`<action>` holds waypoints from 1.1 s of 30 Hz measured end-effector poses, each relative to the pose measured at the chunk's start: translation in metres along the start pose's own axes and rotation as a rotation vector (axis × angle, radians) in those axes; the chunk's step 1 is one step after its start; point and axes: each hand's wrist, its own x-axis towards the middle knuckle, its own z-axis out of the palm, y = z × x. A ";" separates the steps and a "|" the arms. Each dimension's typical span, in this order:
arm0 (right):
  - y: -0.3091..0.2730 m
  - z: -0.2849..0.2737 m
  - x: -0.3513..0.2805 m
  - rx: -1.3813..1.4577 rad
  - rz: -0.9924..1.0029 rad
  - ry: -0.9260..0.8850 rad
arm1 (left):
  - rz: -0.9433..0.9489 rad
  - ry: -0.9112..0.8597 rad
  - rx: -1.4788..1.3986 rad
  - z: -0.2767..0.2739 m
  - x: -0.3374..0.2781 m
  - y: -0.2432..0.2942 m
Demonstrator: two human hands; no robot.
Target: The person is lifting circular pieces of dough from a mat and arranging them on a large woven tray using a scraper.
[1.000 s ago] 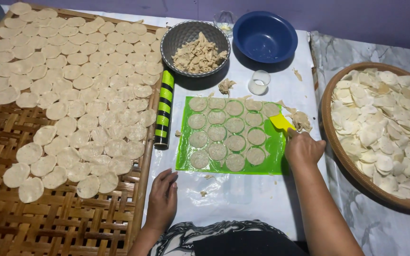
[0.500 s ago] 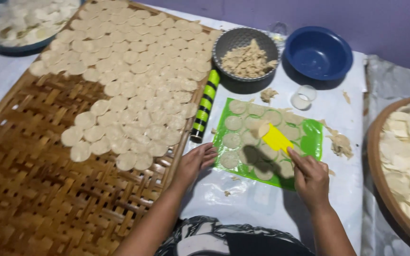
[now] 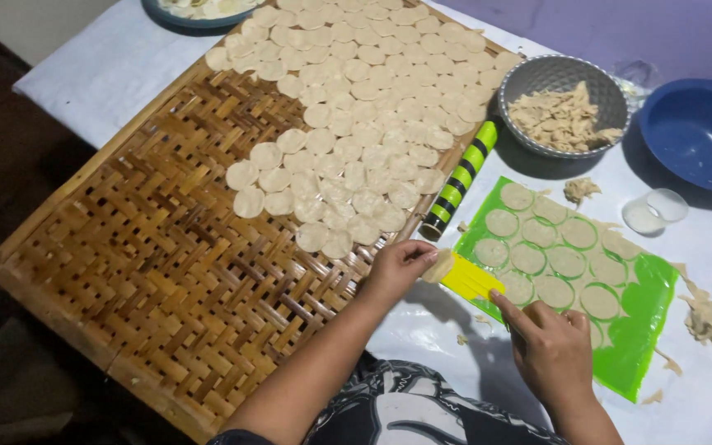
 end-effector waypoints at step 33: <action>0.039 0.079 -0.028 0.016 0.174 -0.158 | 0.017 0.872 0.707 -0.308 0.112 -0.020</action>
